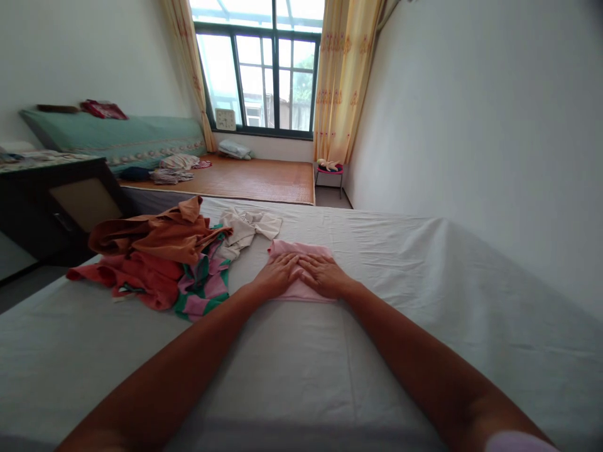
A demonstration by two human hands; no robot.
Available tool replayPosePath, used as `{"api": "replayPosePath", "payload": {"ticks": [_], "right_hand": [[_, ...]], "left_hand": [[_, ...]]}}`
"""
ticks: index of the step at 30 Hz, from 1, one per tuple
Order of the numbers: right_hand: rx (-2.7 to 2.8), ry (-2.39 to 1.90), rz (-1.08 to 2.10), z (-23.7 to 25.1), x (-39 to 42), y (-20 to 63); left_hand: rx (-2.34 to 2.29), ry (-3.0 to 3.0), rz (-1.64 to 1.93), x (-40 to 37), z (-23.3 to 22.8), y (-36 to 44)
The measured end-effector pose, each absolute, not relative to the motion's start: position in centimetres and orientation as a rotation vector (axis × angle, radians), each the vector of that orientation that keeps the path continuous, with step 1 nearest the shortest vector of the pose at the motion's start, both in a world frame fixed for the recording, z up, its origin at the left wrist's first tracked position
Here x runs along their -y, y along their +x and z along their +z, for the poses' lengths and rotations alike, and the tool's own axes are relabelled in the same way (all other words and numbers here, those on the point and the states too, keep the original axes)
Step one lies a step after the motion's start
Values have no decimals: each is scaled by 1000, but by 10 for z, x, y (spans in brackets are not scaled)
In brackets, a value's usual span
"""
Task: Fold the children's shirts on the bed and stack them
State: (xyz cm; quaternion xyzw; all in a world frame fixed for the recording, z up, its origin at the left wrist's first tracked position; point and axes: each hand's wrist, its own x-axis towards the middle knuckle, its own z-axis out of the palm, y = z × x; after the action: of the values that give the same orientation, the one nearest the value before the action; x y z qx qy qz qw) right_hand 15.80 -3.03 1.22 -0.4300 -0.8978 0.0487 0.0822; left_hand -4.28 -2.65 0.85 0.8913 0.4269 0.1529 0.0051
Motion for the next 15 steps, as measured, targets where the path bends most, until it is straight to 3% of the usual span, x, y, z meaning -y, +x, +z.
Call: {"api": "replayPosePath", "payload": {"ticks": [9, 12, 15], "right_hand": [[2364, -1708, 25, 7, 9, 192], [2369, -1464, -106, 15, 23, 176], [2558, -1093, -6, 19, 43, 151]], "left_hand": [[-1471, 2711, 297, 22, 7, -52], [-1454, 2692, 357, 14, 2, -60], [-1402, 2686, 465, 2, -6, -71]]}}
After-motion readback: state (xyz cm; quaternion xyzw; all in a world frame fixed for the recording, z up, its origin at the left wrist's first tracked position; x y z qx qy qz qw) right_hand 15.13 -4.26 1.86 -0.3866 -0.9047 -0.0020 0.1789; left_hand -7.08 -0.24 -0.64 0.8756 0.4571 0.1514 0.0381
